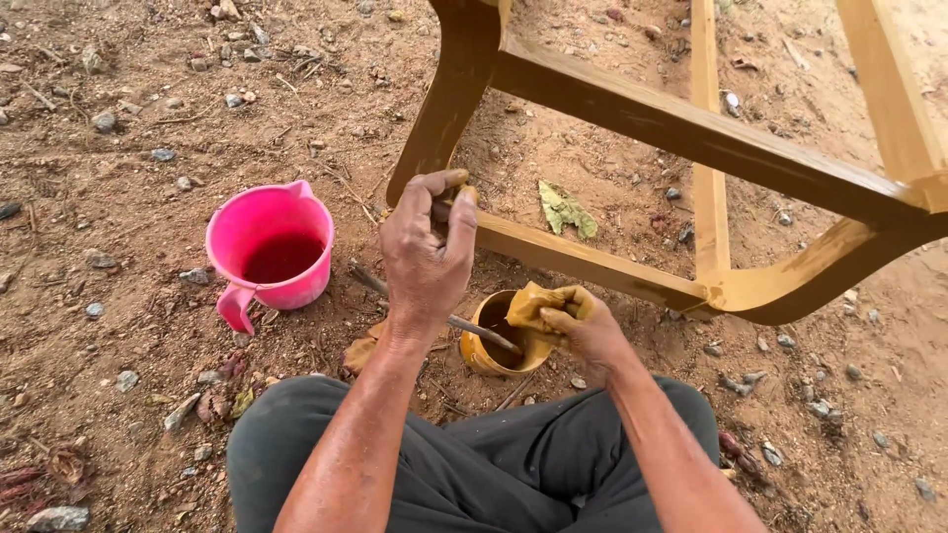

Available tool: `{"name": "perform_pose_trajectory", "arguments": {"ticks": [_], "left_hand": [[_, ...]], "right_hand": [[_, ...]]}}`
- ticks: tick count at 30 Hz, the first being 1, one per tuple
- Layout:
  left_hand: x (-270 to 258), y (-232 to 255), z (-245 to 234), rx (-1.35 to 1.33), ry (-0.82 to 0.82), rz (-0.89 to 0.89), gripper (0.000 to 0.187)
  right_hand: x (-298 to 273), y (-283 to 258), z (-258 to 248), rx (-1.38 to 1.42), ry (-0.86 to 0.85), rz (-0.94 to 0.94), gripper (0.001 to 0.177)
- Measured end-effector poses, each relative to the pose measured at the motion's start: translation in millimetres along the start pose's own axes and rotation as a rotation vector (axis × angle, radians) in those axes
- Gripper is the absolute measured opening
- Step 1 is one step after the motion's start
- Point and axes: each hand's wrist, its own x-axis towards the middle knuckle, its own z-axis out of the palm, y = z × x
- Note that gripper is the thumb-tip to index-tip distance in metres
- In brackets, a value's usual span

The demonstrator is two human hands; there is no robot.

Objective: Applying stain to a wooden furniture frame using a cloth and a wooden stick.

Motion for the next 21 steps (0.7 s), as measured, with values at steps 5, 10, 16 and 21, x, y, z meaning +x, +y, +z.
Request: {"name": "perform_pose_trajectory", "arguments": {"ticks": [5,10,16,21], "left_hand": [[-2,0,0,-0.004,0.006,-0.004,0.017],[-4,-2,-1,-0.018,0.002,0.023,0.017],[-3,12,-1,-0.059,-0.023,-0.02,0.017],[-4,12,-3,0.007,-0.044,-0.026,0.018]], "right_hand": [[-24,-14,10,0.315,-0.073,0.018,0.029],[-24,-9,13,0.459,-0.151,-0.006,0.037],[-32,-6,31,-0.106,0.162,-0.214,0.036],[-28,28,36,-1.137,0.29,-0.785,0.008]]}}
